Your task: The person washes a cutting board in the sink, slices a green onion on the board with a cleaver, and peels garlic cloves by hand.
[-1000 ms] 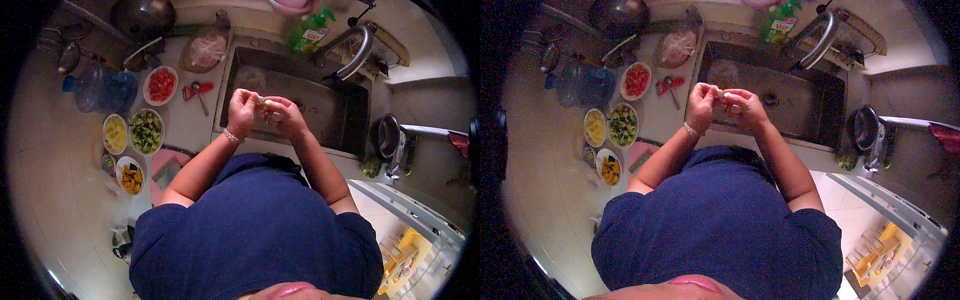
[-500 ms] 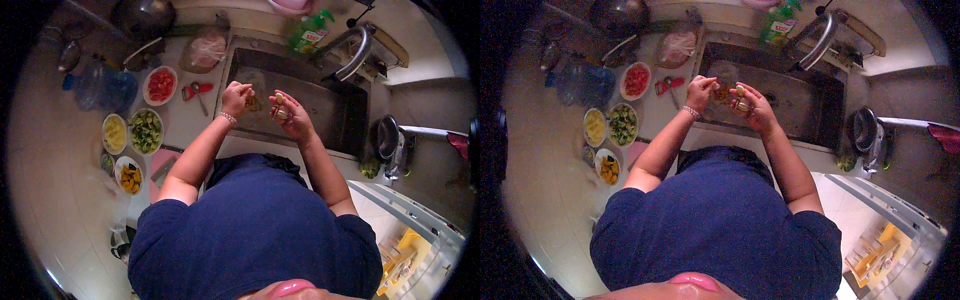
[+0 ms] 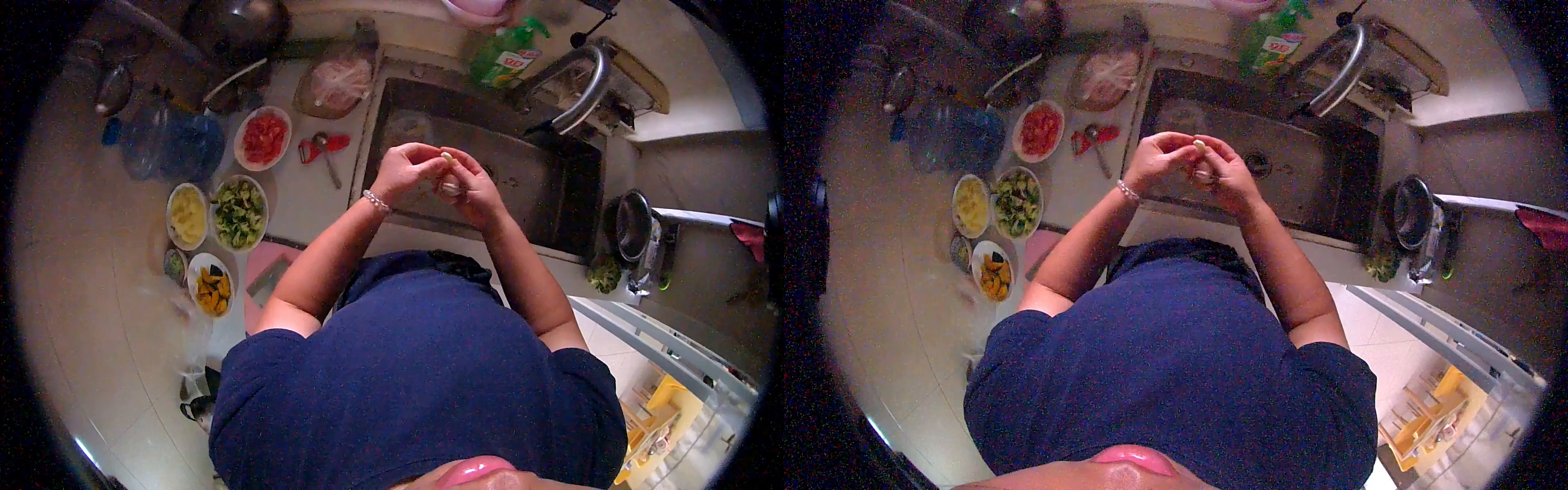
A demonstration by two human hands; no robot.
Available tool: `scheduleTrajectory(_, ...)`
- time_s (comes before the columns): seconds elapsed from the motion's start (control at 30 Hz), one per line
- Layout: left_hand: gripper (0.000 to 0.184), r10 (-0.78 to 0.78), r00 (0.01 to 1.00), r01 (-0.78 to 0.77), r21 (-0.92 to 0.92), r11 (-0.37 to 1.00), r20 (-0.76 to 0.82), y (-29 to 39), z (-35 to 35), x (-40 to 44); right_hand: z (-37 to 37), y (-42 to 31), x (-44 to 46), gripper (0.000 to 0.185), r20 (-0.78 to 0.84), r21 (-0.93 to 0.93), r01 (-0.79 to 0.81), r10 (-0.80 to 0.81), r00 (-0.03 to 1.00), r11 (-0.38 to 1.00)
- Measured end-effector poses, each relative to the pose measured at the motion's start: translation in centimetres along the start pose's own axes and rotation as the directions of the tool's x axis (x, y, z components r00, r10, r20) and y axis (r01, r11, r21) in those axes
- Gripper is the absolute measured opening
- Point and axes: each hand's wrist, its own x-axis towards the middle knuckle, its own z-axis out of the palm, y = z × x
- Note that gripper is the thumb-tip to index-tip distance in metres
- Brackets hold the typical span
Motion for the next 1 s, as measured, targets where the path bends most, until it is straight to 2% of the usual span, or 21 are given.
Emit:
scheduleTrajectory(0.07,0.026,0.043,0.999,-0.044,0.014,0.999,0.023,0.3,0.4,-0.4,0.6,0.4,0.0,0.027,-0.026,-0.067,0.049,-0.051,0.998,0.997)
scheduleTrajectory(0.1,0.023,-0.055,0.998,0.057,-0.079,0.995,0.033,0.6,0.2,-0.7,1.0,0.5,-0.1,0.027,-0.022,-0.081,0.041,-0.043,0.999,0.996)
scheduleTrajectory(0.17,0.018,-0.031,0.999,0.031,0.000,1.000,0.014,0.8,-0.2,-0.8,1.7,0.1,-0.5,0.027,-0.019,-0.106,0.028,-0.030,0.999,0.994)
scheduleTrajectory(0.2,0.016,-0.019,1.000,0.019,0.040,0.999,0.006,0.8,-0.4,-0.8,1.5,0.3,-0.4,0.026,0.005,-0.181,0.056,-0.056,0.998,0.982)
scheduleTrajectory(0.27,0.014,0.207,0.977,-0.211,0.285,0.935,0.045,0.8,-0.7,-0.8,1.0,0.6,-0.3,0.025,0.059,-0.323,0.115,-0.101,0.993,0.939)
scheduleTrajectory(0.3,0.013,0.311,0.947,-0.319,0.395,0.862,0.085,0.8,-0.9,-0.8,0.9,0.6,-0.2,0.024,0.058,-0.316,0.097,-0.083,0.995,0.944)
scheduleTrajectory(0.37,0.012,0.304,0.942,-0.335,0.376,0.864,0.142,0.5,-1.5,-0.4,1.0,0.3,-0.2,0.023,0.061,-0.303,0.065,-0.049,0.997,0.951)
scheduleTrajectory(0.4,0.012,0.300,0.938,-0.343,0.366,0.865,0.171,0.4,-1.6,-0.3,1.0,0.1,-0.3,0.022,0.064,-0.232,0.022,-0.007,0.998,0.973)
scheduleTrajectory(0.5,0.012,0.203,0.964,-0.240,0.233,0.942,0.170,0.4,-1.6,-0.2,0.8,-0.3,-0.4,0.020,0.079,-0.049,-0.080,0.084,0.993,0.996)
scheduleTrajectory(0.6,0.011,0.121,0.988,-0.130,0.092,0.987,0.100,-0.1,-1.7,-0.1,1.2,-1.3,-0.8,0.020,0.070,0.068,-0.110,0.105,0.992,0.992)
scheduleTrajectory(0.67,0.011,0.129,0.989,-0.138,0.145,0.980,0.069,-1.5,-2.0,0.3,1.6,-2.1,-1.0,0.018,0.052,0.158,-0.126,0.119,0.992,0.979)
scheduleTrajectory(0.8,0.015,0.023,0.998,-0.031,0.166,0.986,0.053,-1.1,-1.9,0.3,0.7,-2.4,-0.8,0.021,0.007,0.072,-0.058,0.057,0.998,0.996)
scheduleTrajectory(0.9,0.011,0.218,0.975,-0.213,0.080,0.974,-0.055,-3.2,-1.0,1.3,0.2,-2.3,-0.5,0.021,0.017,0.047,-0.046,0.045,0.999,0.998)
scheduleTrajectory(0.93,0.012,0.319,0.947,-0.302,0.260,0.917,-0.025,-2.8,-1.2,1.3,0.0,-2.2,-0.4,0.021,0.018,0.033,-0.054,0.053,0.998,0.998)
scheduleTrajectory(1.0,0.017,0.487,0.869,-0.443,0.574,0.689,0.087,-1.9,-1.8,1.2,-0.2,-2.1,-0.3,0.022,0.020,0.006,-0.070,0.070,0.997,0.998)
